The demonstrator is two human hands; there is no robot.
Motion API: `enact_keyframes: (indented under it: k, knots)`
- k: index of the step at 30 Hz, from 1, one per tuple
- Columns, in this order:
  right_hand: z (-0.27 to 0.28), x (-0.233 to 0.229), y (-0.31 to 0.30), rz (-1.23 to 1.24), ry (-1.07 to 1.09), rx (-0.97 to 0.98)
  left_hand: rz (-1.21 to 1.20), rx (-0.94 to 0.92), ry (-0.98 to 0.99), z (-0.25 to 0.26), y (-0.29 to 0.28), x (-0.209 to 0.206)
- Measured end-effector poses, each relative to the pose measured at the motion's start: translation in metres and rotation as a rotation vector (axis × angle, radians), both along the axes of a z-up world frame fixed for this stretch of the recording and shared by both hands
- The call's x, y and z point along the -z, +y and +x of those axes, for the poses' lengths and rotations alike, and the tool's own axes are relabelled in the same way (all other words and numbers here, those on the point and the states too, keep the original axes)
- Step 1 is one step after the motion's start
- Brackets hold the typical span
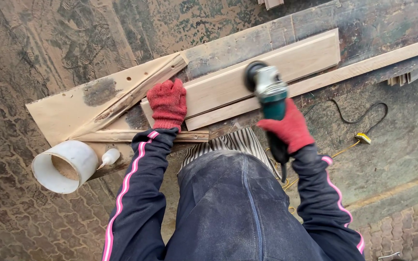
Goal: Sanding wooden planks using an angle grinder with a sanding disc followed by manual hand sanding.
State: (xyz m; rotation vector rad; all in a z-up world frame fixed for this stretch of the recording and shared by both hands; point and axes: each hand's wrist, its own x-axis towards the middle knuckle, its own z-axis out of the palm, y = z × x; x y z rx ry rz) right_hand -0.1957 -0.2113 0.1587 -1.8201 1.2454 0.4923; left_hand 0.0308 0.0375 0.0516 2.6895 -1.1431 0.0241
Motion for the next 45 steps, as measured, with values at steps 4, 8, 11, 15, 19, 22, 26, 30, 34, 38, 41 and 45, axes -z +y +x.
enact_keyframes:
  k: [4,8,11,15,19,22,26,30,34,38,41,45]
  knots:
    - [-0.015,0.013,-0.049,-0.063,-0.097,0.074,0.011,-0.017,-0.027,0.001,-0.002,0.003]
    - [0.012,-0.01,-0.005,0.008,-0.048,0.05,-0.005,-0.036,-0.011,0.002,0.001,0.017]
    - [0.025,-0.008,0.024,0.051,0.08,-0.123,-0.02,-0.05,0.014,0.003,0.004,0.03]
    - [0.038,-0.003,0.046,0.083,0.21,-0.442,-0.195,-0.045,-0.012,0.001,0.013,0.052]
    - [0.033,-0.003,0.039,0.092,0.221,-0.426,-0.342,-0.049,-0.095,-0.002,0.013,0.048]
    - [0.014,-0.014,0.003,0.047,0.135,-0.169,-0.316,0.0,-0.033,0.003,0.005,0.018]
    - [-0.013,0.001,-0.059,0.004,-0.105,0.139,-0.199,0.032,-0.082,0.003,0.002,0.01]
    - [-0.026,0.02,-0.102,-0.085,-0.21,0.242,-0.194,-0.026,-0.092,-0.003,0.01,0.042]
    - [-0.009,0.011,-0.081,-0.07,-0.216,0.212,-0.394,-0.035,-0.029,-0.005,0.01,0.037]
    - [0.019,-0.006,-0.03,-0.007,-0.161,0.091,-0.487,-0.055,-0.089,-0.006,0.013,0.053]
    - [0.044,-0.01,0.007,0.036,0.014,-0.132,-0.551,-0.05,-0.053,-0.005,0.017,0.059]
    - [0.063,0.0,0.041,0.053,0.182,-0.478,-0.537,-0.071,-0.044,-0.005,0.021,0.068]
